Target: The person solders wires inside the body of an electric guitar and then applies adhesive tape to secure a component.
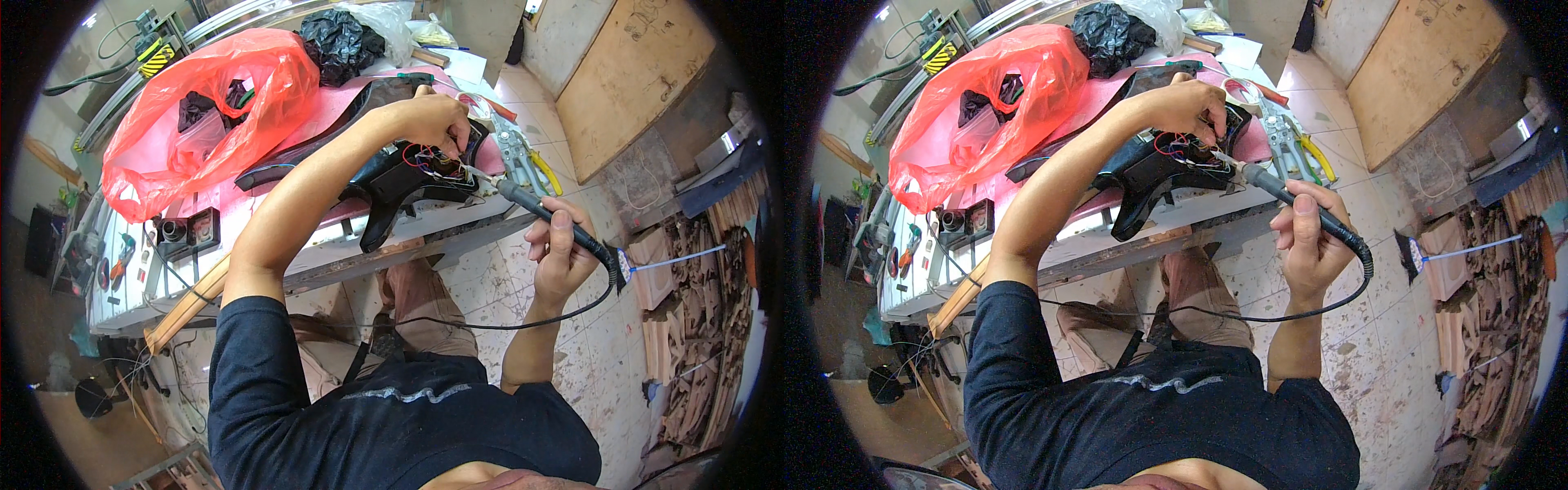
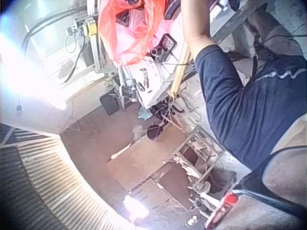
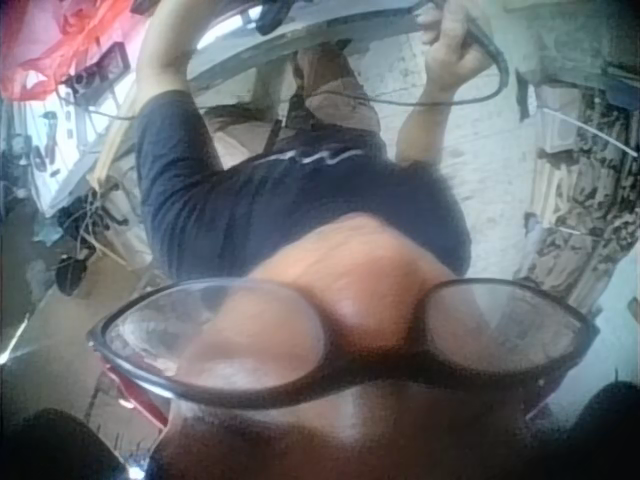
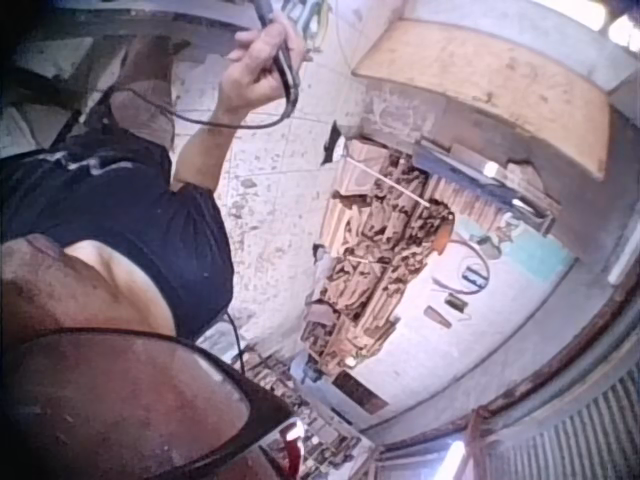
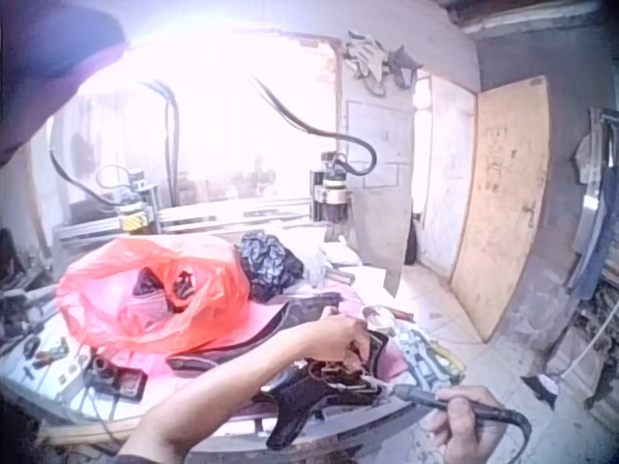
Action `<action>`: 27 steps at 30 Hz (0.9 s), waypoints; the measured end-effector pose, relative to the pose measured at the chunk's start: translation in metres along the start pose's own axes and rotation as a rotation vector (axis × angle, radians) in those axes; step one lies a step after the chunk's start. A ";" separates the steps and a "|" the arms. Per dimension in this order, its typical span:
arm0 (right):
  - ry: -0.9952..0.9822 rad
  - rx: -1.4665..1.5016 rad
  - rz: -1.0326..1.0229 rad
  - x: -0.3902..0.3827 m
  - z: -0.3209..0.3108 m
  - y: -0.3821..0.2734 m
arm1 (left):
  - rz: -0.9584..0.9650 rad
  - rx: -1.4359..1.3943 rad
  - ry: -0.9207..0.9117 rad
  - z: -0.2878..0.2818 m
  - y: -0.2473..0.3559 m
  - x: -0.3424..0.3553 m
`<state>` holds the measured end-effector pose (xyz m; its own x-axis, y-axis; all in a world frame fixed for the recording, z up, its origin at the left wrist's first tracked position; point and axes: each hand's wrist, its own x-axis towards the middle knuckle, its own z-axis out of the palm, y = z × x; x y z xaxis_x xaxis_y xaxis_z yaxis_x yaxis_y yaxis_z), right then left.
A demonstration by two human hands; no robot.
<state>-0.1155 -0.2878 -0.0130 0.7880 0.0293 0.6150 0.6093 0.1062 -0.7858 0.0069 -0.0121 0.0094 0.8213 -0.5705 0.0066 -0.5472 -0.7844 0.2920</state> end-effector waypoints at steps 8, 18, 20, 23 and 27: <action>-0.004 0.002 -0.009 0.000 -0.002 0.000 | 0.010 0.001 0.004 0.000 -0.001 -0.001; -0.007 0.012 -0.024 0.000 -0.002 -0.003 | 0.016 0.007 0.011 0.001 -0.001 -0.001; -0.008 0.008 -0.030 -0.001 -0.002 -0.004 | 0.015 0.004 0.008 0.001 -0.001 -0.001; -0.001 -0.009 -0.023 -0.001 -0.002 -0.006 | 0.016 -0.006 0.005 0.001 -0.001 -0.001; 0.006 0.009 -0.025 -0.001 -0.003 -0.007 | 0.007 -0.006 0.003 0.001 -0.001 -0.001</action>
<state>-0.1207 -0.2918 -0.0082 0.7732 0.0208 0.6338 0.6278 0.1159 -0.7697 0.0069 -0.0109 0.0084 0.8180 -0.5751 0.0114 -0.5518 -0.7789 0.2982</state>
